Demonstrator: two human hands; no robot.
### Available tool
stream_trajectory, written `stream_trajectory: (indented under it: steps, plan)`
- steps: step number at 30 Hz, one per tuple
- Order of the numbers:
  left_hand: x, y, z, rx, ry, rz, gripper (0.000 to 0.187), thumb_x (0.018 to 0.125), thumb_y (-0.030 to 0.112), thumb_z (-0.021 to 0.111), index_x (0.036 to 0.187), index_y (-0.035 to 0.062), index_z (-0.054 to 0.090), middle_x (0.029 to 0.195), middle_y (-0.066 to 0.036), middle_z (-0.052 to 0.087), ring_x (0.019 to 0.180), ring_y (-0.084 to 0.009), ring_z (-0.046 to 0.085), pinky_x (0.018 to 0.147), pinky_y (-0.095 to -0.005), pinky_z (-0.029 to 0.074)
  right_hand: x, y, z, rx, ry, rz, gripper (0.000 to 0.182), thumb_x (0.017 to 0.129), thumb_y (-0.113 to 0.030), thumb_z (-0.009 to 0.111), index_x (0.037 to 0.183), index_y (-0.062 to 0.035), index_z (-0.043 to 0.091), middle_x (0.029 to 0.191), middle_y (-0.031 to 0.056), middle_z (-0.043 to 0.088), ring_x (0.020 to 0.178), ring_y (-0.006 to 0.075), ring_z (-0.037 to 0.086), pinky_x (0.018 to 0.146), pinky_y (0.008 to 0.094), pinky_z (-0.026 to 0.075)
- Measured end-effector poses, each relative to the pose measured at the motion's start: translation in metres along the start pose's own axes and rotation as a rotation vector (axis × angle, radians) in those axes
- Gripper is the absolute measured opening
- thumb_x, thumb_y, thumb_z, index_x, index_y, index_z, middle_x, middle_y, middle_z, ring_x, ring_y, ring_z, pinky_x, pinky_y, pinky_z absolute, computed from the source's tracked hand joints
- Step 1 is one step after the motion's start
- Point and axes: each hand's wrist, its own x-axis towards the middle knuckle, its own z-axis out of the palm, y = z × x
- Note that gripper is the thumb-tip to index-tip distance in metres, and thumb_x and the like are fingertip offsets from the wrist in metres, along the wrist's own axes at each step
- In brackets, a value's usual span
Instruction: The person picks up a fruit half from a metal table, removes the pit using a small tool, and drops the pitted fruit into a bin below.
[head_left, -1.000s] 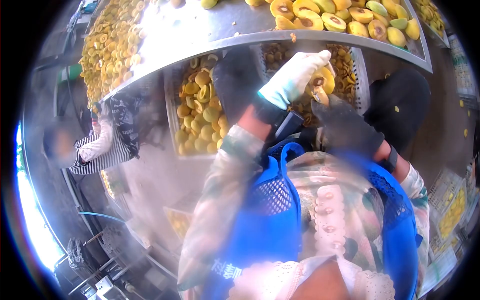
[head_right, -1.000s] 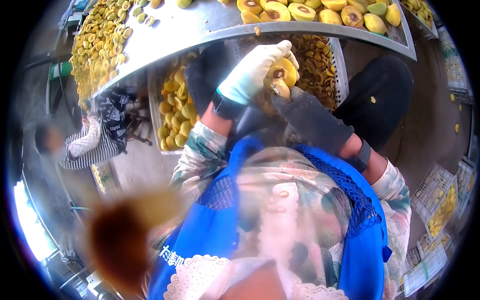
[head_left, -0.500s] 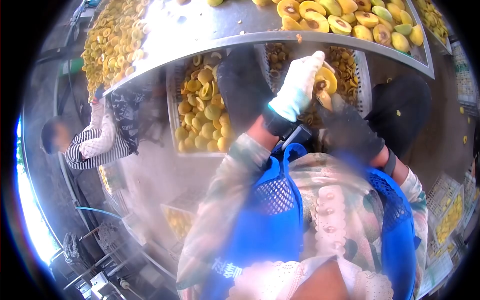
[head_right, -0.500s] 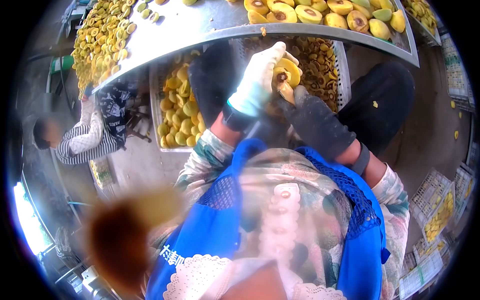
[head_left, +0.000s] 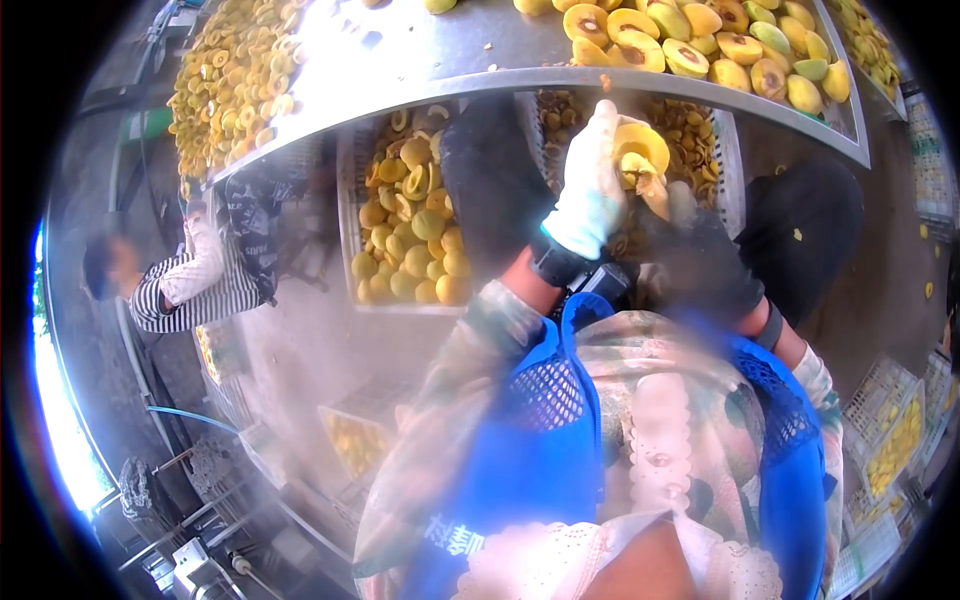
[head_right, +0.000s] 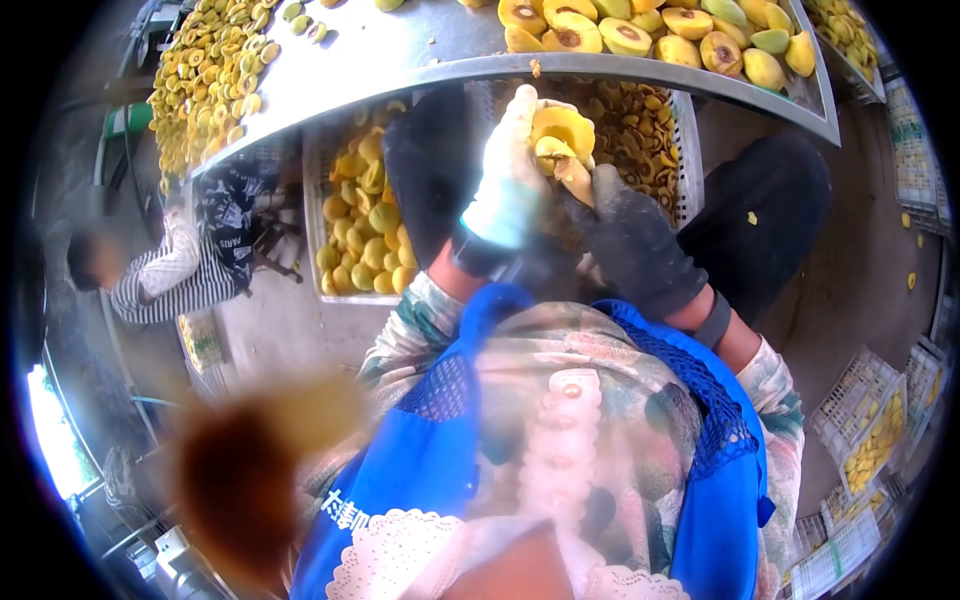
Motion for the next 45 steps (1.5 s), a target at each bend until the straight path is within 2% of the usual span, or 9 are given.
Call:
stream_trajectory:
  steps: [9,15,19,23,25,26,30,35,45]
  plan:
    - [-0.017,0.035,-0.018,0.034,0.105,-0.170,0.048,0.102,0.050,0.035,0.105,0.0075,0.057,0.089,-0.012,0.068,0.063,-0.0226,0.065,0.045,-0.0259,0.043,0.001,0.037,0.008,0.065,0.039,0.023,0.041,0.079,-0.013,0.068,0.118,-0.0068,0.059,0.086,0.0139,0.057,0.064,0.0288,0.058,0.053,0.0374,0.048]
    - [-0.024,0.062,-0.089,-0.084,0.048,0.092,0.038,0.105,0.037,0.036,0.110,0.0044,0.055,0.096,-0.014,0.067,0.067,-0.0296,0.067,0.047,-0.0287,0.047,0.012,0.049,0.036,0.933,-0.445,1.158,0.031,0.094,-0.046,0.061,0.088,-0.0163,0.054,0.051,-0.0052,0.040,0.033,0.0069,0.033,0.032,0.0244,0.025]
    - [-0.061,0.096,-0.175,1.546,0.456,0.932,0.046,0.057,0.013,0.077,0.100,0.0017,0.065,0.100,-0.016,0.065,0.097,-0.0338,0.061,0.086,-0.0404,0.049,0.023,0.031,0.021,1.035,-0.421,1.329,0.033,0.094,-0.046,0.060,0.086,-0.0142,0.056,0.048,-0.0065,0.038,0.031,0.0059,0.031,0.029,0.0228,0.023]
    - [-0.086,0.094,-0.284,0.626,1.096,0.477,0.036,0.093,0.027,0.061,0.116,-0.0012,0.060,0.114,-0.021,0.061,0.100,-0.0339,0.061,0.083,-0.0392,0.052,0.028,0.043,0.030,1.052,-0.388,1.457,0.033,0.092,-0.045,0.065,0.088,-0.0129,0.056,0.048,-0.0048,0.039,0.032,0.0068,0.032,0.030,0.0241,0.024]
    - [-0.101,0.034,-0.427,1.740,1.207,0.538,0.057,0.093,0.037,0.058,0.135,-0.0007,0.047,0.135,-0.031,0.049,0.120,-0.0407,0.054,0.100,-0.0457,0.044,0.026,0.045,0.031,1.048,-0.424,1.382,0.030,0.094,-0.042,0.062,0.090,-0.0127,0.060,0.052,-0.0055,0.045,0.036,0.0053,0.038,0.033,0.0217,0.028]
    - [-0.123,0.028,-0.417,1.732,0.970,-0.242,0.068,0.093,0.042,0.055,0.145,0.0013,0.036,0.146,-0.030,0.039,0.132,-0.0413,0.043,0.107,-0.0474,0.038,0.016,0.050,0.046,1.070,-0.425,1.358,0.031,0.093,-0.043,0.063,0.091,-0.0132,0.060,0.051,-0.0059,0.043,0.034,0.0058,0.036,0.032,0.0222,0.026]
    - [-0.110,0.040,-0.492,2.306,0.210,-0.407,0.066,0.095,0.049,0.047,0.147,0.0087,0.038,0.148,-0.023,0.041,0.129,-0.0346,0.049,0.104,-0.0429,0.043,0.021,0.050,0.041,1.183,-0.231,1.124,0.023,0.095,-0.038,0.062,0.098,-0.0156,0.061,0.054,-0.0085,0.046,0.036,0.0039,0.037,0.033,0.0207,0.028]
    - [-0.047,0.146,-0.269,1.377,0.560,0.277,0.046,0.094,0.032,0.064,0.129,0.0026,0.060,0.116,-0.014,0.069,0.100,-0.0247,0.067,0.088,-0.0352,0.052,0.024,0.037,0.035,1.443,-0.325,1.319,0.021,0.095,-0.037,0.062,0.099,-0.0161,0.061,0.058,-0.0088,0.046,0.037,0.0035,0.036,0.034,0.0204,0.029]
    - [0.006,0.045,-0.027,0.472,-0.444,-0.116,0.033,0.095,0.014,0.064,0.125,0.0001,0.061,0.111,-0.007,0.069,0.097,-0.0111,0.064,0.085,-0.0239,0.051,0.011,0.033,0.023,1.187,-0.374,1.027,0.029,0.098,-0.035,0.057,0.110,-0.0092,0.065,0.062,-0.0022,0.057,0.047,0.0049,0.048,0.039,0.0241,0.033]
